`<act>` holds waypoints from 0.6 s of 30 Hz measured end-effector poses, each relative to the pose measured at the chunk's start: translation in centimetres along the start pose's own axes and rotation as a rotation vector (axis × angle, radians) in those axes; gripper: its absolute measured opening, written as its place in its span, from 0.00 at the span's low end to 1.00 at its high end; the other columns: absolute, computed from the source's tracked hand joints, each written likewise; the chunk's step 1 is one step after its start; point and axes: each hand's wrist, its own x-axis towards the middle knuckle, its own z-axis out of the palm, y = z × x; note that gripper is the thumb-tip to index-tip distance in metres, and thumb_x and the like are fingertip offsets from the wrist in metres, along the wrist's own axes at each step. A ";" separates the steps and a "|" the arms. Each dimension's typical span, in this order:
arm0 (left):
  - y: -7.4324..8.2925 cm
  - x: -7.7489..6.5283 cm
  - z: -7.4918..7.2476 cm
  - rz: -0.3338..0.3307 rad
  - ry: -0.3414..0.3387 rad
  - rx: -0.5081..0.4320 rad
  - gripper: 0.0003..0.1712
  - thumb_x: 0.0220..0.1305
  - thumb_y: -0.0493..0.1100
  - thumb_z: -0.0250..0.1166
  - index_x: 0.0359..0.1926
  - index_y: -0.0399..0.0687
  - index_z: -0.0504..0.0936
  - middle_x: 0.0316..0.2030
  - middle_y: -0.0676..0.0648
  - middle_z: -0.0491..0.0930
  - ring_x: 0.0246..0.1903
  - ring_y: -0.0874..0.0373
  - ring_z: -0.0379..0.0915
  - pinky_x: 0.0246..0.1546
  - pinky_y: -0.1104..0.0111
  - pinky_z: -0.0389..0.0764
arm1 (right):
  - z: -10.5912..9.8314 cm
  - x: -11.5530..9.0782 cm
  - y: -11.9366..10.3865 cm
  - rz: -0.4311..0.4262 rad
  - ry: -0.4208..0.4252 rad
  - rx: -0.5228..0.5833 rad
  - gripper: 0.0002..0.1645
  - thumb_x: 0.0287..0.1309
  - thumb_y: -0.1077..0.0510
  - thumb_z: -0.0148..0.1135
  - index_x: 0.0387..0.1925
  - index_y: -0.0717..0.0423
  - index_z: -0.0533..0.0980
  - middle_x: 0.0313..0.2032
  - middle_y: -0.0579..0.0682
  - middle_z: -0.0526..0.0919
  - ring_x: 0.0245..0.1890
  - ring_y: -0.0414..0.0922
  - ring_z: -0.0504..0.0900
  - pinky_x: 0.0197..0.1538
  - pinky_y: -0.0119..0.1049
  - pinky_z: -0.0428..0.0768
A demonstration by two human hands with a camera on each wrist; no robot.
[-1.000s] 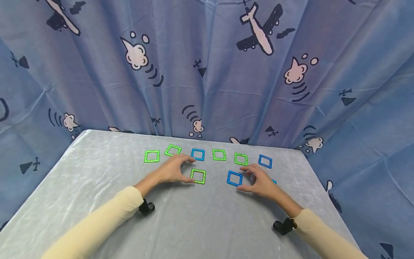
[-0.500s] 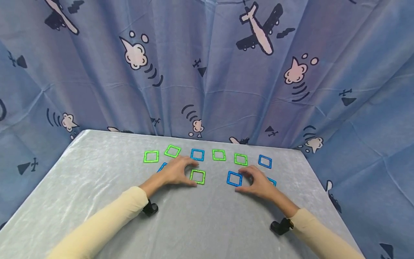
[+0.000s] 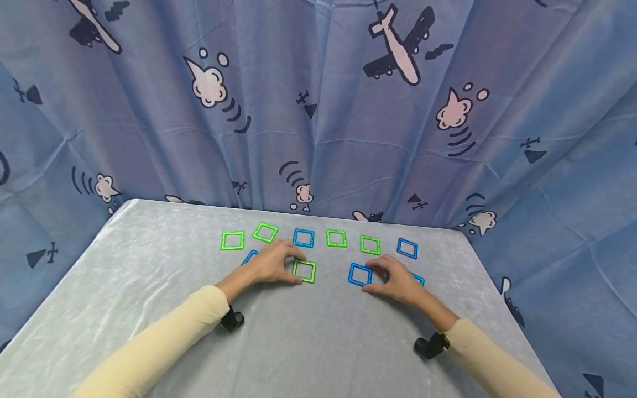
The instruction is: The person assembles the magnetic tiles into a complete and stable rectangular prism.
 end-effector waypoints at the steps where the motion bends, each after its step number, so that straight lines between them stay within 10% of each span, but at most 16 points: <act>1: 0.0 0.0 0.0 0.004 0.002 -0.001 0.30 0.47 0.53 0.83 0.51 0.47 0.88 0.48 0.51 0.83 0.53 0.54 0.75 0.57 0.58 0.72 | 0.0 0.0 0.0 0.001 -0.003 0.001 0.33 0.47 0.48 0.83 0.53 0.59 0.82 0.43 0.48 0.79 0.41 0.46 0.75 0.44 0.43 0.78; 18: 0.0 -0.4 -0.2 -0.012 0.050 -0.067 0.28 0.50 0.52 0.82 0.51 0.47 0.88 0.44 0.51 0.82 0.46 0.54 0.75 0.49 0.60 0.74 | -0.2 0.2 0.4 -0.035 -0.009 0.029 0.30 0.48 0.51 0.83 0.51 0.59 0.82 0.43 0.48 0.79 0.41 0.46 0.76 0.43 0.42 0.78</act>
